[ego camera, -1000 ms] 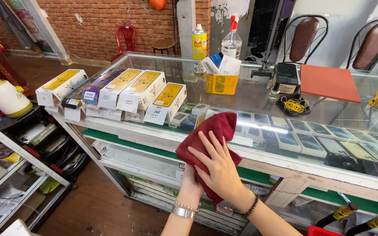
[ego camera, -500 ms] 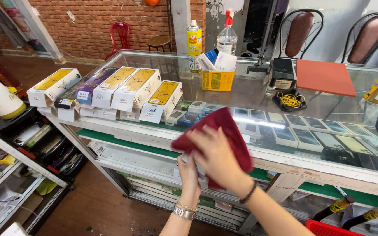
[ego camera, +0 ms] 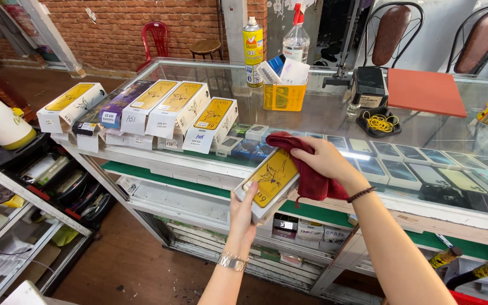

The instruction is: The person wipes phone boxes with a red cloth on a glass display counter, opens some boxes to handle the paper inserts inside, and places the boxes back on the counter and lower shelf. They repeat the wiping and repositioning across several boxes.

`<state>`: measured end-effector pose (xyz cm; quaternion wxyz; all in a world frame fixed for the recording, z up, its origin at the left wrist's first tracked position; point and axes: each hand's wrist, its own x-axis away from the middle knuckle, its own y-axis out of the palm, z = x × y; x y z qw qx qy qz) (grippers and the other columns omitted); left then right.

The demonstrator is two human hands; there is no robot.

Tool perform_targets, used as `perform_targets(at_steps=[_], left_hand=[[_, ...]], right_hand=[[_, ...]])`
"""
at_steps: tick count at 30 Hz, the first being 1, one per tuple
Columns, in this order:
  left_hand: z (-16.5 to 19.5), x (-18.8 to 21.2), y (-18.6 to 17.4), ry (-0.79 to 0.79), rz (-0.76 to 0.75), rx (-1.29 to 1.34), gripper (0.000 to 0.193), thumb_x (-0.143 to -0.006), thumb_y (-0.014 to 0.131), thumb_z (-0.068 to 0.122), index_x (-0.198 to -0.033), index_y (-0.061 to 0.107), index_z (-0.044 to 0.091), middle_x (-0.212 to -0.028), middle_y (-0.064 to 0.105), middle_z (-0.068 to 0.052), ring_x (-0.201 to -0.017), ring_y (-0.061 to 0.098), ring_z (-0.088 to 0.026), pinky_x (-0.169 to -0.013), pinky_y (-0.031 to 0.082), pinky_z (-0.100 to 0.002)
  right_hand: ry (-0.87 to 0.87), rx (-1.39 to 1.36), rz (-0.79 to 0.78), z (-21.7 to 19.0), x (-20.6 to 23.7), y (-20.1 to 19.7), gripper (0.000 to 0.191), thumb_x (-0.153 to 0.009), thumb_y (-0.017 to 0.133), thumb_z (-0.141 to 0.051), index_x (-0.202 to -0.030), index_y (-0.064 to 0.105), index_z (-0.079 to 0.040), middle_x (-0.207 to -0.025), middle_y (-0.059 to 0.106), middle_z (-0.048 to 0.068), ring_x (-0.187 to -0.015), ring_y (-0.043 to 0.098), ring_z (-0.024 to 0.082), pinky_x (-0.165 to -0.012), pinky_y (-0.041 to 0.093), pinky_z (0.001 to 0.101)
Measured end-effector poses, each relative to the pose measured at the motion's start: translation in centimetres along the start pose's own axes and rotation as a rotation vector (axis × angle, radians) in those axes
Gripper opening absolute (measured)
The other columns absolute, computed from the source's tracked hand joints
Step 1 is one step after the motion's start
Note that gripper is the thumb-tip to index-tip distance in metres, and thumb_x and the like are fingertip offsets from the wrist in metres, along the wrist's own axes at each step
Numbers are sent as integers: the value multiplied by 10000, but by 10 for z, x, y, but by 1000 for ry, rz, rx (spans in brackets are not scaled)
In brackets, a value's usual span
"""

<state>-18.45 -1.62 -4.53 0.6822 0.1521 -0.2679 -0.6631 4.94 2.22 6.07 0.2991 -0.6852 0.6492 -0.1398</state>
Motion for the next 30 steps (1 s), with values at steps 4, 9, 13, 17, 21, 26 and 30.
perform_targets(at_steps=[4,9,13,17,21,26,30], left_hand=[[-4,1,-22,-179,-163,149,645,-857,747,339,-1407,526,84,-1343,650,-110,-1214,644,-214,-970,551,-381],[-9,3,-16,-373,-222,399,625,-879,729,402,-1382,594,57,-1346,667,-121,-1204,645,-257,-988,527,-407],[-8,19,18,-349,-102,470,650,-861,703,424,-1399,568,86,-1348,664,-121,-1196,658,-266,-994,541,-422],[10,26,49,-168,-23,418,675,-859,678,438,-1419,521,96,-1329,645,-132,-1170,656,-279,-976,549,-443],[22,34,62,38,104,283,650,-885,695,385,-1422,506,71,-1364,621,-101,-1205,619,-225,-1001,522,-410],[18,37,70,89,159,275,657,-878,710,354,-1429,467,91,-1399,596,-76,-1252,585,-210,-1023,496,-397],[21,19,65,101,141,412,714,-842,716,344,-1445,424,95,-1370,588,-99,-1232,587,-248,-1005,497,-435]], right_hand=[[468,-804,7,0,14,-5,426,-905,669,-298,-1275,665,-87,-995,758,31,-839,688,147,-724,552,329],[553,-1271,203,43,24,18,389,-948,689,-279,-1253,643,-41,-1031,746,87,-847,714,220,-773,594,347],[168,-1719,352,46,28,65,485,-922,620,-430,-1291,604,-117,-1157,701,62,-963,714,235,-817,600,386],[322,-1540,481,0,69,129,548,-957,599,-455,-1413,568,-153,-1333,630,63,-1102,621,215,-935,482,394],[303,-1552,343,-20,69,107,564,-953,575,-414,-1420,556,-98,-1373,659,79,-1218,634,232,-1067,481,399],[273,-1561,234,-14,55,87,575,-957,598,-418,-1418,562,-77,-1338,674,75,-1183,653,213,-1030,506,376],[354,-856,376,-5,75,69,474,-900,686,-335,-1271,690,-40,-1185,752,102,-1034,699,199,-917,545,364]])
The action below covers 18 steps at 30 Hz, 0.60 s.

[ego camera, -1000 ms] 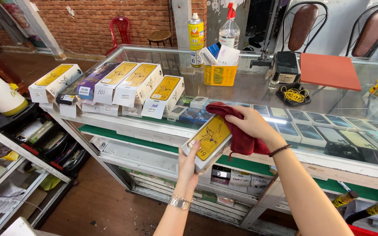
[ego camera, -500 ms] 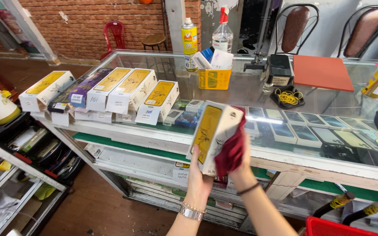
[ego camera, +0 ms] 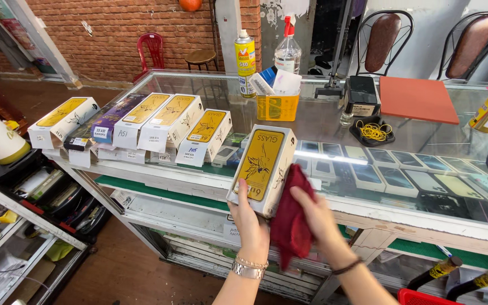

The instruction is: The person wipes phone boxes with a red cloth on a glass display counter, opens some boxes to handle the paper inserts inside, and places the boxes back on the counter and lower shelf. They repeat the wiping and repositioning across several boxes.

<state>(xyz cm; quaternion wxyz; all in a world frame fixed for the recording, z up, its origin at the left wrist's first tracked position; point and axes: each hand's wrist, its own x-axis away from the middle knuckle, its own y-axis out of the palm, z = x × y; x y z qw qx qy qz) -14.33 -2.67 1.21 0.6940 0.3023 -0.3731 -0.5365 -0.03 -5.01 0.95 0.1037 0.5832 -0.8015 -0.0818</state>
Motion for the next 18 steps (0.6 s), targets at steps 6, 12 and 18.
perform_targets(at_steps=[6,12,18], left_hand=[[-22,-9,-8,-25,171,-53,744,-903,720,339,-1473,333,57,-1415,520,-140,-1299,539,-236,-1090,460,-401],[-40,11,-23,-139,161,-137,674,-897,655,406,-1447,385,125,-1398,504,-78,-1229,484,-188,-1070,363,-411],[-24,17,-43,-272,-29,-125,726,-870,672,471,-1385,379,52,-1324,507,-176,-1211,569,-257,-1057,488,-488]], right_hand=[[-429,1063,262,-86,-42,-102,409,-951,698,-393,-1194,717,-64,-1041,750,203,-955,718,336,-823,541,407],[-596,1185,146,-53,-30,-77,310,-960,676,-380,-1067,731,-94,-994,736,162,-933,701,319,-814,550,404],[90,659,-100,-14,-1,-39,443,-995,561,-387,-1316,613,-86,-1021,760,212,-806,756,254,-676,621,348]])
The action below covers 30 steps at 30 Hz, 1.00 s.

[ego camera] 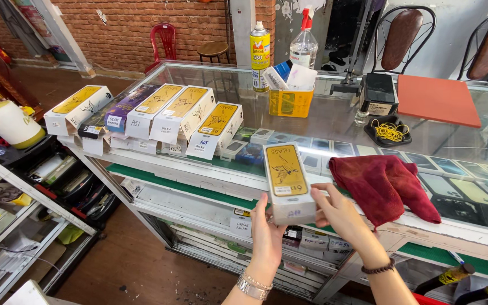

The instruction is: The person wipes phone boxes with a red cloth on a glass display counter, opens some boxes to handle the paper inserts inside, and places the boxes back on the counter and lower shelf. They repeat the wiping and repositioning across several boxes.

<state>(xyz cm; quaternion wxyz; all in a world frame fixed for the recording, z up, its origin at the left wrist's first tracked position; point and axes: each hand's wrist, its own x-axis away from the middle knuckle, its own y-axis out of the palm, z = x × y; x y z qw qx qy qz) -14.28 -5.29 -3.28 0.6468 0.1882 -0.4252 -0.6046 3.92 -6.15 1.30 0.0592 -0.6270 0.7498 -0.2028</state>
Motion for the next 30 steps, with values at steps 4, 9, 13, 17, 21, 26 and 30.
perform_targets(at_steps=[4,9,13,17,21,26,30], left_hand=[[13,-13,-3,-178,-127,-127,767,-857,678,544,-1379,480,18,-1195,639,-180,-1072,666,-246,-948,545,-423],[14,-30,7,-175,-309,-379,735,-855,778,422,-1319,508,-80,-1148,686,-148,-941,706,-188,-757,614,-351],[6,-25,16,-13,-178,-531,577,-853,787,287,-1210,470,-37,-1095,661,-165,-914,680,-184,-682,572,-319],[18,-23,46,376,-372,-635,545,-870,785,180,-1195,398,-24,-1122,655,-165,-1009,684,-171,-793,575,-295],[54,-18,88,673,-589,-746,637,-848,798,121,-1283,346,6,-1185,604,-141,-1091,669,-176,-890,584,-294],[78,-6,119,762,-676,-802,649,-855,812,129,-1312,368,10,-1203,641,-124,-1111,668,-174,-923,568,-301],[87,-37,132,677,-583,-454,677,-866,836,239,-1295,372,-5,-1178,631,-145,-1079,649,-190,-902,570,-331]], right_hand=[[48,-234,53,11,9,-15,440,-987,541,-326,-1364,576,-103,-1085,709,183,-812,718,220,-651,639,334],[-24,-709,179,44,26,-10,374,-1003,537,-186,-1352,574,-57,-1185,703,134,-903,696,175,-728,567,325],[-76,-1023,221,49,44,38,427,-989,536,-157,-1413,502,-115,-1305,614,63,-1130,609,156,-922,486,387],[-89,-1285,92,19,36,53,437,-1019,431,-315,-1403,515,-123,-1376,617,26,-1274,560,195,-1107,434,436],[-326,-1584,-121,-7,-1,48,439,-1035,452,-290,-1387,532,-39,-1388,621,100,-1277,584,263,-1124,431,471],[-265,-1849,-348,-5,-28,51,434,-1040,636,-234,-1437,536,-88,-1405,606,61,-1276,593,219,-1149,446,410],[-108,-1717,-194,10,-21,44,564,-853,757,-170,-1373,561,-73,-1342,653,85,-1235,622,263,-1066,501,440]])
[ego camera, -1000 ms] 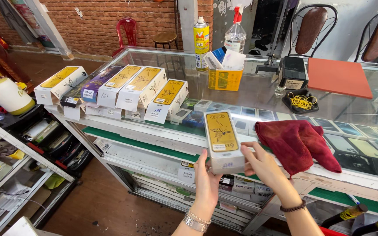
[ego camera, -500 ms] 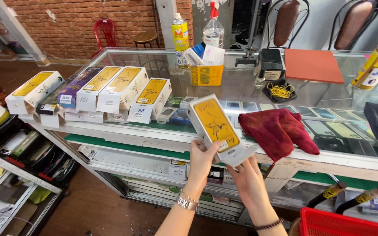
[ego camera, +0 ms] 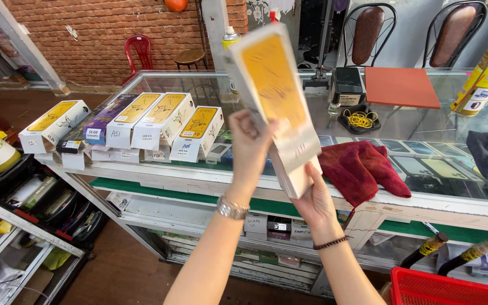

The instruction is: The person wipes phone boxes with a red cloth on a glass display counter, opens some boxes to handle the paper inserts inside, and places the boxes back on the counter and lower shelf. They repeat the wiping and repositioning across several boxes.

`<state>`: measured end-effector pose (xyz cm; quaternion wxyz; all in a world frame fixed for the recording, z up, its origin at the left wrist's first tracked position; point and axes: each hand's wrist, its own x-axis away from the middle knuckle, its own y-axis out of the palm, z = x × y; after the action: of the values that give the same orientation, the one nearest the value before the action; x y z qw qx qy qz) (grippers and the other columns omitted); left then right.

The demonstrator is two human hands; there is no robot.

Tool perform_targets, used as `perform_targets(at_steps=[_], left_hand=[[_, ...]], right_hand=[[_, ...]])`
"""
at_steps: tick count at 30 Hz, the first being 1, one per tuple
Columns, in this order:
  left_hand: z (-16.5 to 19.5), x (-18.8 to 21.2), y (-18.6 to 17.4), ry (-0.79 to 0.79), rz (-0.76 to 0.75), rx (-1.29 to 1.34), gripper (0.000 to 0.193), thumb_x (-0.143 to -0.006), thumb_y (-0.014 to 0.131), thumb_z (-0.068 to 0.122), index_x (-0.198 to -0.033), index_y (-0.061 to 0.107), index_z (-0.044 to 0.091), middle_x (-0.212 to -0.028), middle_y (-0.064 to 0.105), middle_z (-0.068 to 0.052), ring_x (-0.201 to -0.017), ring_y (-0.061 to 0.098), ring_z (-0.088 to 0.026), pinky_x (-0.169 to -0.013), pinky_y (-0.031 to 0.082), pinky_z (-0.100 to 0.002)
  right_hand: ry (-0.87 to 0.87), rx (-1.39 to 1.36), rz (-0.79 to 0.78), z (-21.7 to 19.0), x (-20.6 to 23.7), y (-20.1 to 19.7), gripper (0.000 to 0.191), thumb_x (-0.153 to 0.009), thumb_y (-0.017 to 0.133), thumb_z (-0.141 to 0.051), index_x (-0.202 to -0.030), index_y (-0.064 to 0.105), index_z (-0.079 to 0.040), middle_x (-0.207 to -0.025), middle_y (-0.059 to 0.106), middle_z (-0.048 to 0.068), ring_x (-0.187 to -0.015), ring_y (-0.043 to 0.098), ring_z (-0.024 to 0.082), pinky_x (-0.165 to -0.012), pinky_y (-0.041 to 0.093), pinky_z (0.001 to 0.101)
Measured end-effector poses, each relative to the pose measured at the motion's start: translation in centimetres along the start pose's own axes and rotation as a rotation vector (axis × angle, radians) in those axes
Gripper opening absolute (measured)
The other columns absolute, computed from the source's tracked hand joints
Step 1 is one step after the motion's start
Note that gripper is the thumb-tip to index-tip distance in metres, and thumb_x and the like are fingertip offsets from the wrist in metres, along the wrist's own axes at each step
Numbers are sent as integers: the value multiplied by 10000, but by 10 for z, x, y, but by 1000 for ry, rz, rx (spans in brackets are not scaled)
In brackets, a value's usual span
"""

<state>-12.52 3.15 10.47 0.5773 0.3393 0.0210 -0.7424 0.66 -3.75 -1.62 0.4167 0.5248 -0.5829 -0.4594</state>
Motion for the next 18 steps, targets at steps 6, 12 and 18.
perform_targets(at_steps=[6,12,18], left_hand=[[-40,-64,-70,-368,270,-37,778,-821,789,440,-1274,434,-84,-1067,658,-200,-926,684,-267,-771,581,-440],[-93,-43,-129,-441,121,-702,683,-854,784,500,-1208,595,-53,-1099,709,-136,-1051,715,-242,-919,556,-385],[-76,-11,-98,172,181,-1243,401,-970,687,369,-1143,691,8,-1041,734,-162,-935,683,-260,-796,515,-406]], right_hand=[[-117,193,323,-40,43,-20,568,-824,756,-86,-1362,576,-68,-1327,665,91,-1239,631,273,-1028,525,456],[-259,168,426,-53,67,-26,547,-844,729,-92,-1366,566,-83,-1360,650,93,-1254,631,282,-1054,512,462],[-254,69,382,-38,58,-1,509,-864,714,-134,-1350,566,-107,-1361,641,63,-1261,617,262,-1065,512,453]])
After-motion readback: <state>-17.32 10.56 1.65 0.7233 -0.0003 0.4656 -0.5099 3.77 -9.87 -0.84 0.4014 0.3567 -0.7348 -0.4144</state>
